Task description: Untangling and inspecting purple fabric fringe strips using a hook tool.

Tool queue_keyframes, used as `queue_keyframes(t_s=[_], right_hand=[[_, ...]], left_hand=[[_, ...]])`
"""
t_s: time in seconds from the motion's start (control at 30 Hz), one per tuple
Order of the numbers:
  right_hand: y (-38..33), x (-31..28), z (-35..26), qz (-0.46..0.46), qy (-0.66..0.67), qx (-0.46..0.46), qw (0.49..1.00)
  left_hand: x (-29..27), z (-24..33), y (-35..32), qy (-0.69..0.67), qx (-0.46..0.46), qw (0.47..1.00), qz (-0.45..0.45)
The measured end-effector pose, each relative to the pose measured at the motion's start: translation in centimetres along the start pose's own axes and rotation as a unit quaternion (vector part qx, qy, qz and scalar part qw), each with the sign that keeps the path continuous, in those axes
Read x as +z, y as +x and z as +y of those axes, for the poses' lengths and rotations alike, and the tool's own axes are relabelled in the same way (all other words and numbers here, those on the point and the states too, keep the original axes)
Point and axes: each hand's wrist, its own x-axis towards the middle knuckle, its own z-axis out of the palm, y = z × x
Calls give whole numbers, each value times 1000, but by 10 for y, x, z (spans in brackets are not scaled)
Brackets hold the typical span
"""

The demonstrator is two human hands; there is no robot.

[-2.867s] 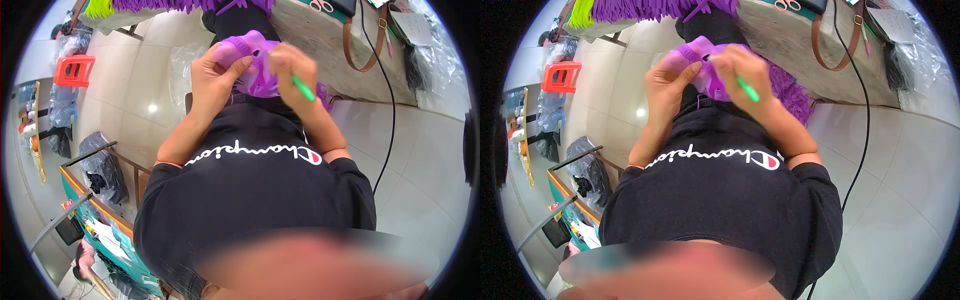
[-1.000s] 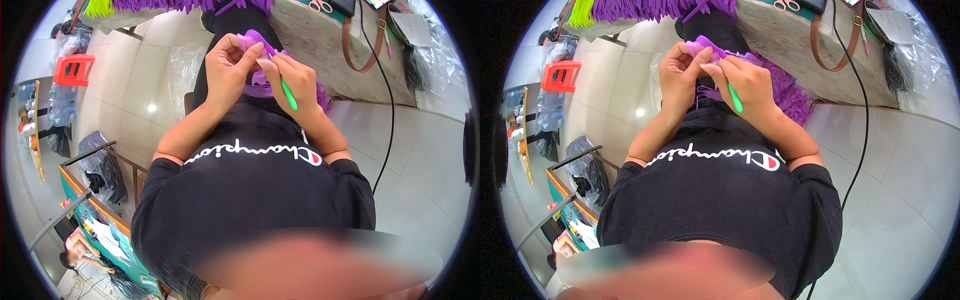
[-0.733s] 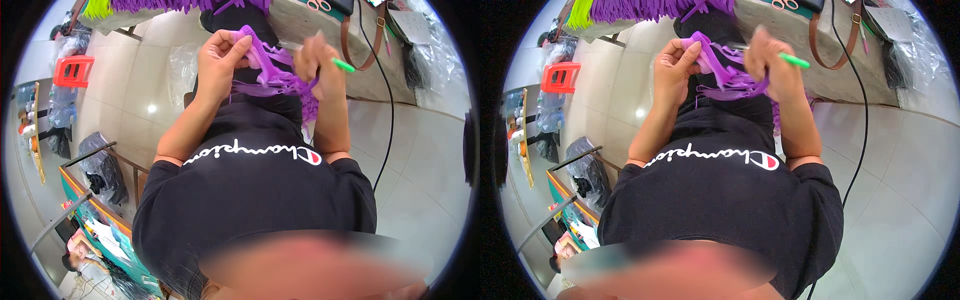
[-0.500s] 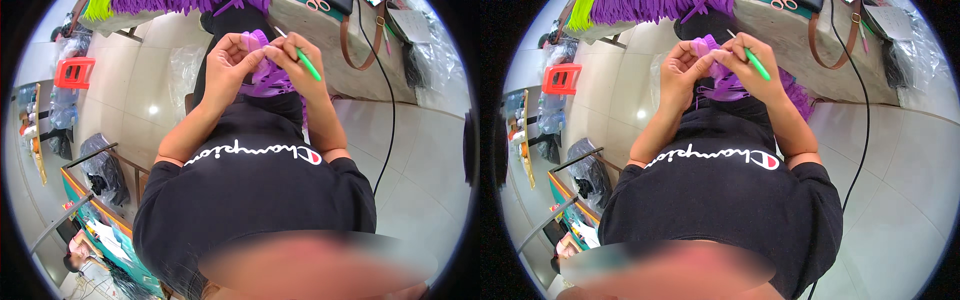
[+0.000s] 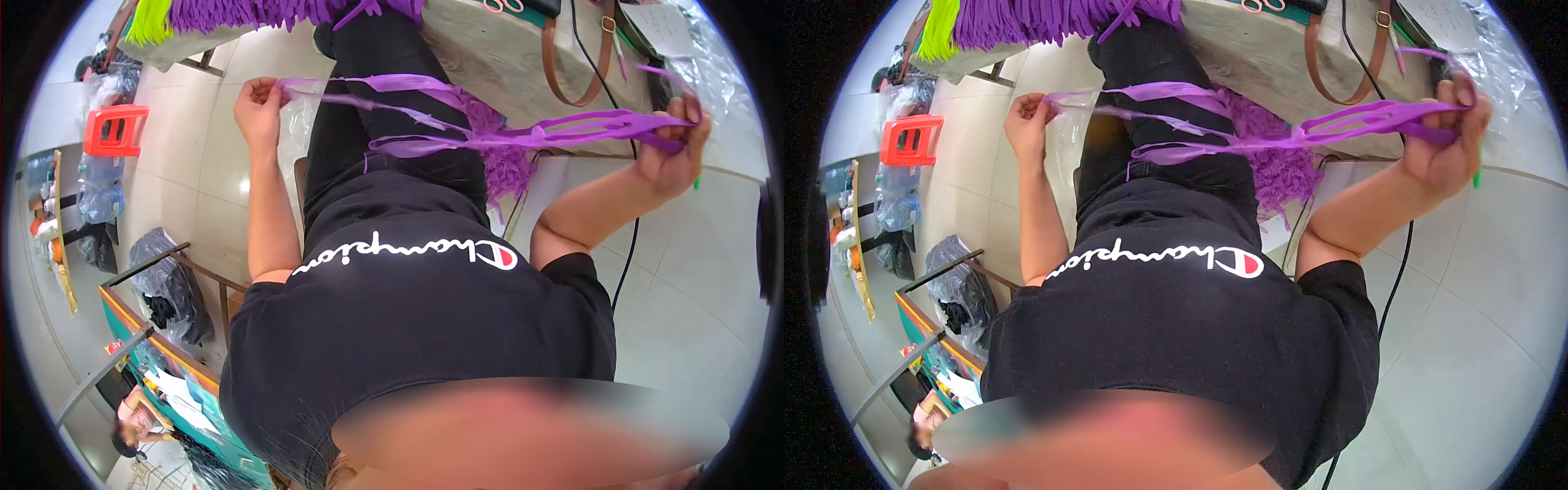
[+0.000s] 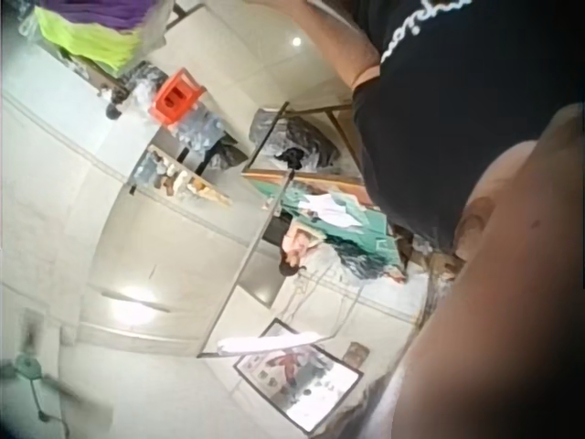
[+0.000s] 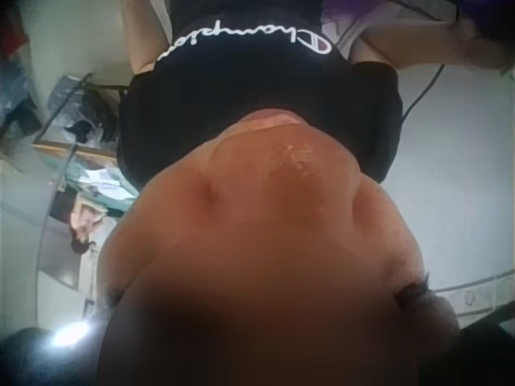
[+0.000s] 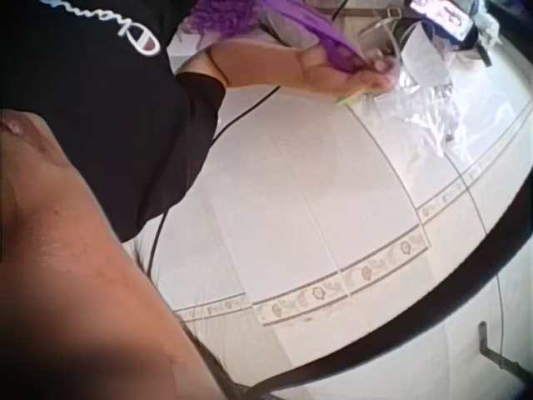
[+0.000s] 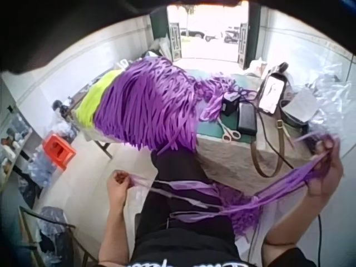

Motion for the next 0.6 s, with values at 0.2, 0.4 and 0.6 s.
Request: queue_keyframes(t_s=[0.2, 0.4, 0.6], right_hand=[[2, 33, 21, -53, -133, 40, 989], [15, 104, 97, -284, 586, 167, 740], [52, 143, 44, -271, 6, 244, 931]], left_hand=[[-6, 64, -41, 421, 145, 820, -360], [94, 133, -62, -20, 256, 867, -427], [167, 123, -77, -232, 108, 812, -525]])
